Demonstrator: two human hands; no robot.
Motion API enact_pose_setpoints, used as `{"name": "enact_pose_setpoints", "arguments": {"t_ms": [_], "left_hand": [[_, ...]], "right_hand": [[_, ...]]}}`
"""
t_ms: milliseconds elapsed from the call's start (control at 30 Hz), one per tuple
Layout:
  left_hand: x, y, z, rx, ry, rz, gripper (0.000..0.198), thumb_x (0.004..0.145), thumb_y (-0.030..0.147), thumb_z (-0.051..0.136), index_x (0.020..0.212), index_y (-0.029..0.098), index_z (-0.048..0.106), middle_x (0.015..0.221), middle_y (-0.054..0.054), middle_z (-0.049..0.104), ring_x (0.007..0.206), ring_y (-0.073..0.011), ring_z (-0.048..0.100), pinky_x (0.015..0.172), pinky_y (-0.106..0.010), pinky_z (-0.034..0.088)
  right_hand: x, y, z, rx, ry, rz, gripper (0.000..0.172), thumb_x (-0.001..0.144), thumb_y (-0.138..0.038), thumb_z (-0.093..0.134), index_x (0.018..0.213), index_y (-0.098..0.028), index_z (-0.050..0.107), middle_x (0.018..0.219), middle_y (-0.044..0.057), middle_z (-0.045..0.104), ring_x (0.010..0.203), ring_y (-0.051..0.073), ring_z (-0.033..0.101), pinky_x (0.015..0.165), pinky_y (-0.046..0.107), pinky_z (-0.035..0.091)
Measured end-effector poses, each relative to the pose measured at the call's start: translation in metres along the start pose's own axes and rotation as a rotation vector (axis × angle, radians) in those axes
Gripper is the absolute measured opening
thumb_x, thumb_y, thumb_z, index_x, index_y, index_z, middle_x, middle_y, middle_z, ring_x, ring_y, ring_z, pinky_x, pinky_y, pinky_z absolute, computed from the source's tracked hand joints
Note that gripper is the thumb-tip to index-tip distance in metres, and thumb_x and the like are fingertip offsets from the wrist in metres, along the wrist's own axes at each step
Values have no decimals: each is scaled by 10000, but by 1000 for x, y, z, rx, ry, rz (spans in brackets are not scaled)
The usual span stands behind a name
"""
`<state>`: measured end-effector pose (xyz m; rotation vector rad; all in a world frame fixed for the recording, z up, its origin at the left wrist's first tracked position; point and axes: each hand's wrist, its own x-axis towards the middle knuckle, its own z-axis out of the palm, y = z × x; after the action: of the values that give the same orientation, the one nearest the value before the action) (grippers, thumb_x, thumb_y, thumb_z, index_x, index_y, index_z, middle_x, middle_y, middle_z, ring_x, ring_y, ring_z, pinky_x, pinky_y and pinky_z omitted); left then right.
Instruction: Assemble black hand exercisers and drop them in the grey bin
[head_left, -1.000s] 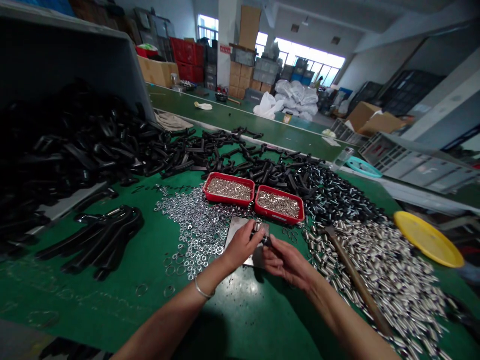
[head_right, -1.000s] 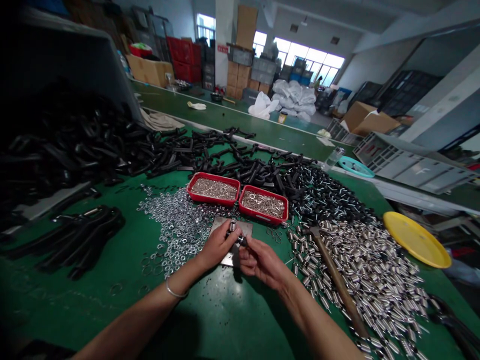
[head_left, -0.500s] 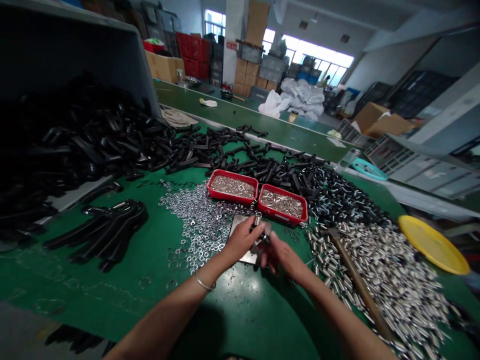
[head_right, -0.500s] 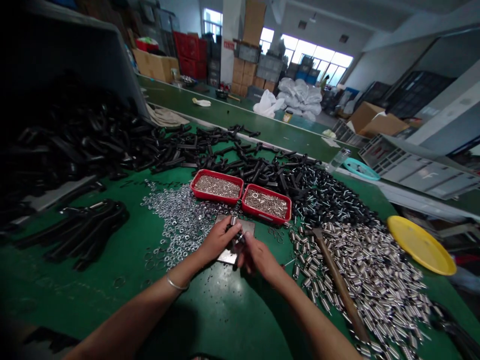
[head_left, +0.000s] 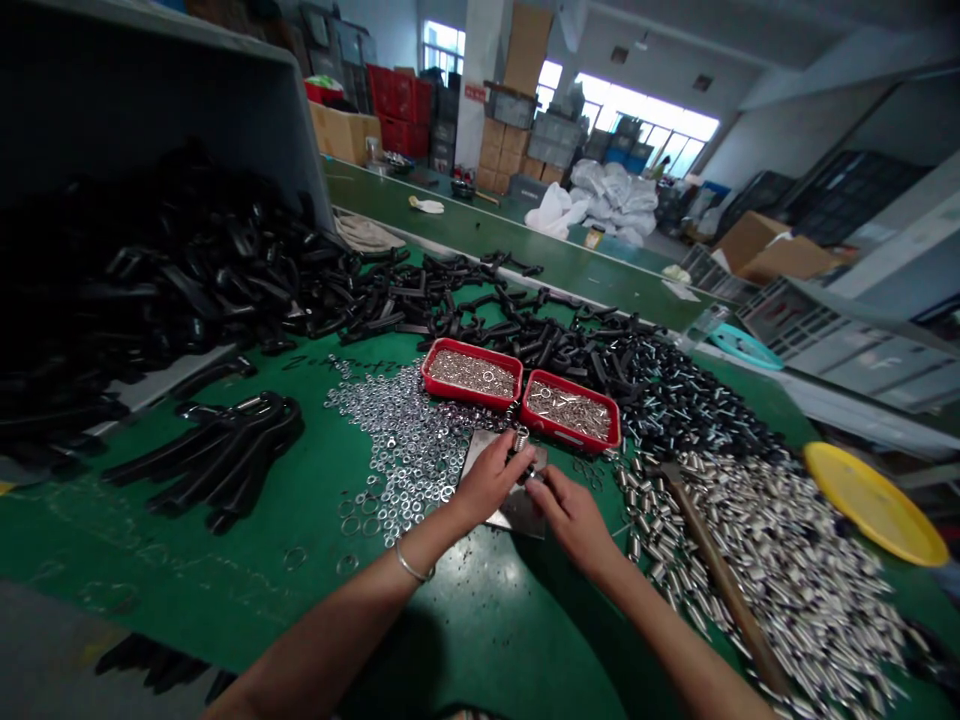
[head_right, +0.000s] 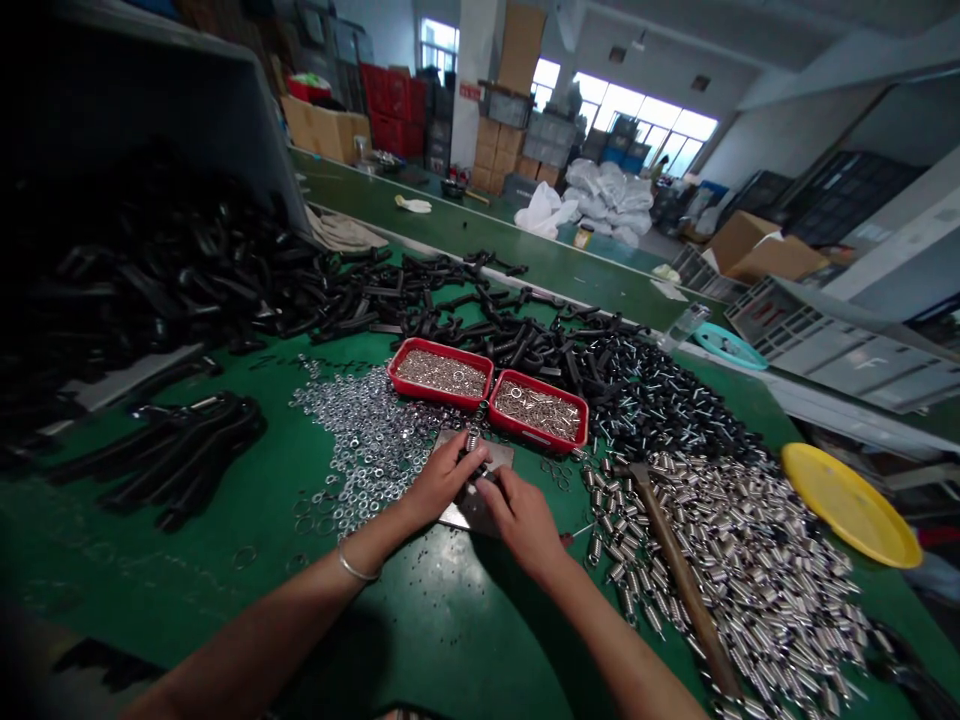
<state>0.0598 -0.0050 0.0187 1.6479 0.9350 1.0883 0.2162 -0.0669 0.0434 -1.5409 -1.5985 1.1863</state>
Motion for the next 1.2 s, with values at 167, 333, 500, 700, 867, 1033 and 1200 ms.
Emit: {"name": "enact_pose_setpoints", "arguments": {"t_ms": [167, 333, 500, 700, 867, 1033, 1200], "left_hand": [[-2, -5, 3, 92, 43, 36, 211, 971, 400, 444, 934, 211, 530, 906, -53, 592, 899, -219, 559, 869, -346, 417], [-3, -7, 4, 144, 67, 89, 218, 972, 403, 431, 909, 213, 516, 899, -56, 575, 913, -225, 557, 891, -361, 427], [-2, -6, 5, 87, 73, -29, 239, 979, 421, 413, 895, 214, 498, 821, -19, 566, 795, -194, 561, 798, -335, 451], [-2, -8, 4, 186, 132, 9, 219, 979, 391, 414, 868, 214, 481, 840, -31, 578, 830, -200, 575, 801, -339, 454], [-3, -7, 1, 244, 126, 70, 225, 999, 383, 376, 945, 205, 502, 889, -57, 608, 871, -212, 598, 827, -357, 474], [0, -10, 0, 387, 78, 156, 219, 1007, 361, 368, 965, 193, 502, 952, -81, 601, 947, -223, 586, 881, -380, 478], [4, -15, 3, 553, -1, 227, 221, 1010, 327, 361, 1012, 193, 536, 978, -73, 596, 963, -215, 577, 905, -378, 484]], "right_hand": [[-1, -3, 0, -248, 50, -35, 554, 942, -675, 346, 907, -195, 621, 765, 70, 667, 618, 189, 589, 553, 287, 440], [-2, -2, 2, -223, 48, -51, 515, 992, -597, 296, 848, -208, 600, 681, 42, 611, 596, 197, 573, 583, 326, 480], [-3, -5, 7, -156, 224, -262, 341, 920, -491, 583, 1112, -211, 616, 1055, 102, 673, 913, 241, 646, 860, 414, 523], [1, -5, 21, 257, 234, -55, 289, 903, -511, 589, 910, -222, 575, 811, 30, 627, 675, 191, 619, 689, 368, 545], [0, -5, 27, 351, 273, -47, 318, 829, -494, 697, 926, -224, 560, 761, -10, 613, 610, 145, 576, 569, 261, 486], [-1, -1, 24, 465, 33, 94, 390, 910, -609, 508, 866, -222, 519, 639, -34, 536, 455, 115, 432, 418, 242, 383], [-4, 2, 14, 238, 198, -64, 310, 872, -523, 616, 909, -226, 536, 786, 3, 608, 590, 135, 535, 513, 243, 427]]}}
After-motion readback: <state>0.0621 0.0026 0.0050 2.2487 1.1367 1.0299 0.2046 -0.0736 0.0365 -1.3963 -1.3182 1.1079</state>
